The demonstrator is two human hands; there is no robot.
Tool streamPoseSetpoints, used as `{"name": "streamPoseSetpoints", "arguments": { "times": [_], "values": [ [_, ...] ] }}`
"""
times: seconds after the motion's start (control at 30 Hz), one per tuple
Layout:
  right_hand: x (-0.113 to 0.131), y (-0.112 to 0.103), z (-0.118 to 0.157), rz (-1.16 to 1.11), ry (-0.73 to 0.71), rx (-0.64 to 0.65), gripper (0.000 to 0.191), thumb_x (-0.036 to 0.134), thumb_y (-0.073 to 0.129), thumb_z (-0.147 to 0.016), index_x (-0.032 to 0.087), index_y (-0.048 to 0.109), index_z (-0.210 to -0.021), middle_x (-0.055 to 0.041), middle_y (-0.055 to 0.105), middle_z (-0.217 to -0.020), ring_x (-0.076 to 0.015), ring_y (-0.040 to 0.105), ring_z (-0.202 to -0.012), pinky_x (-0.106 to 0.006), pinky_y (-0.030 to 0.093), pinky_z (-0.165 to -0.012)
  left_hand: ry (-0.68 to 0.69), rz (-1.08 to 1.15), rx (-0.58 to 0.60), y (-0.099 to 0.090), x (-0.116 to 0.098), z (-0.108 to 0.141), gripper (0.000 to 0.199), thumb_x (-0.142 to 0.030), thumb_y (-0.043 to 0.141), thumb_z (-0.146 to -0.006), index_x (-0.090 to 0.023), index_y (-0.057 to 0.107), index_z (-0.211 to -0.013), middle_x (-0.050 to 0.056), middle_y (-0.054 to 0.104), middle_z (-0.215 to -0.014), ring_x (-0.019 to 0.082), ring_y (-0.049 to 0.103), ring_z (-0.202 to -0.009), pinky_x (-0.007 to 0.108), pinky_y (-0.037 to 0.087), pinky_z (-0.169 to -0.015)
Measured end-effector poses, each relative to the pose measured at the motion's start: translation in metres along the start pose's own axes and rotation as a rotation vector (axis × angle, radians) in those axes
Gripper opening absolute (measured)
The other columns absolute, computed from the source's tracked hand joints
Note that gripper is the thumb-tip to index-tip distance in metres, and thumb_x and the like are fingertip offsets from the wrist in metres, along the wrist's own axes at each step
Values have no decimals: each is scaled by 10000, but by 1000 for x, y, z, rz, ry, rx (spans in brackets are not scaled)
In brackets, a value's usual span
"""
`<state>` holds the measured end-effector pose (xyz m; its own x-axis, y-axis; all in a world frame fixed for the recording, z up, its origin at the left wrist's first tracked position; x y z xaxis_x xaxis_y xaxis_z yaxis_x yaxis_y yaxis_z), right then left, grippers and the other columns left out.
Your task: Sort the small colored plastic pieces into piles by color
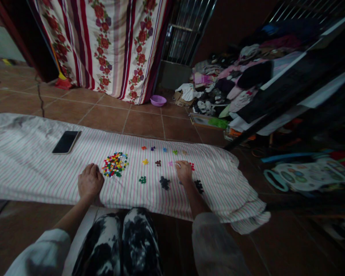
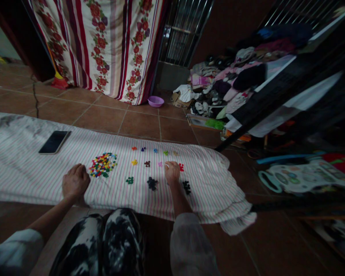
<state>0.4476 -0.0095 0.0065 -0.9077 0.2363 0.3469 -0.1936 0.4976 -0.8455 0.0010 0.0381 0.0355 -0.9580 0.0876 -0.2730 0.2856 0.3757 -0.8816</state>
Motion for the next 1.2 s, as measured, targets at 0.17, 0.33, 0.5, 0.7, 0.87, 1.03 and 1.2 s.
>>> {"name": "streamPoseSetpoints", "arguments": {
  "times": [0.17, 0.33, 0.5, 0.7, 0.87, 1.03, 1.2],
  "values": [
    [-1, 2, 0, -11, -10, -40, 226, 178, 478, -770, 159, 687, -855, -93, 639, -883, -212, 540, -895, -352, 385, -865, 0, -6, 10, -1, -1, -1, 317, -242, 385, -849, -156, 577, -1086, 137, 581, -1221, 261, 533, -1098, 396, 406, -833],
    [-1, 2, 2, -32, -25, -47, 229, 178, 473, -738, 172, 678, -842, -81, 664, -898, -218, 552, -914, -378, 357, -904, 2, -9, 12, -2, -1, -1, 308, -235, 393, -838, -163, 574, -1076, 133, 582, -1214, 265, 530, -1092, 400, 404, -825],
    [4, -6, 1, -67, -26, -75, 233, 168, 473, -726, 187, 674, -843, -59, 682, -933, -204, 567, -908, -376, 343, -927, 1, -9, 24, -4, -2, -1, 302, -237, 386, -842, -159, 571, -1068, 132, 582, -1211, 260, 534, -1085, 388, 405, -812],
    [30, -17, -5, -118, -97, -60, 269, 178, 461, -767, 183, 680, -924, -77, 664, -995, -208, 560, -945, -338, 400, -892, -8, 10, 34, -5, -3, -1, 297, -234, 395, -835, -164, 575, -1061, 136, 576, -1208, 261, 529, -1083, 393, 404, -820],
    [66, -10, -4, -195, -154, 89, 312, 148, 437, -794, 182, 677, -991, -83, 649, -1003, -191, 577, -911, -299, 443, -849, -18, 27, 40, -4, -2, -2, 310, -232, 396, -837, -160, 573, -1081, 143, 568, -1227, 261, 525, -1101, 392, 407, -829],
    [95, 8, -1, -126, -201, 261, 327, 134, 533, -755, 196, 659, -1050, -82, 642, -1021, -204, 564, -953, -319, 419, -882, -17, 35, 39, -4, -2, -1, 326, -216, 412, -821, -167, 574, -1100, 142, 568, -1231, 266, 521, -1102, 399, 404, -833],
    [103, 23, -2, -40, -179, 330, 342, 142, 568, -758, 200, 651, -1085, -87, 638, -1032, -211, 546, -977, -322, 385, -898, -13, 21, 31, -3, -2, -1, 314, -220, 405, -831, -157, 572, -1090, 138, 577, -1228, 261, 525, -1109, 387, 401, -832]
  ]
}}
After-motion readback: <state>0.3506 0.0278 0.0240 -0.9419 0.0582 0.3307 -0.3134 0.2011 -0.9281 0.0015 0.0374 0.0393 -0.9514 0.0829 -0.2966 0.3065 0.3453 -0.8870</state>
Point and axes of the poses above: each hand's wrist, its own z-axis away from the middle knuckle, its own y-axis out of the palm, x = y × z, the point moved 4 cm from there along -z, towards the middle knuckle
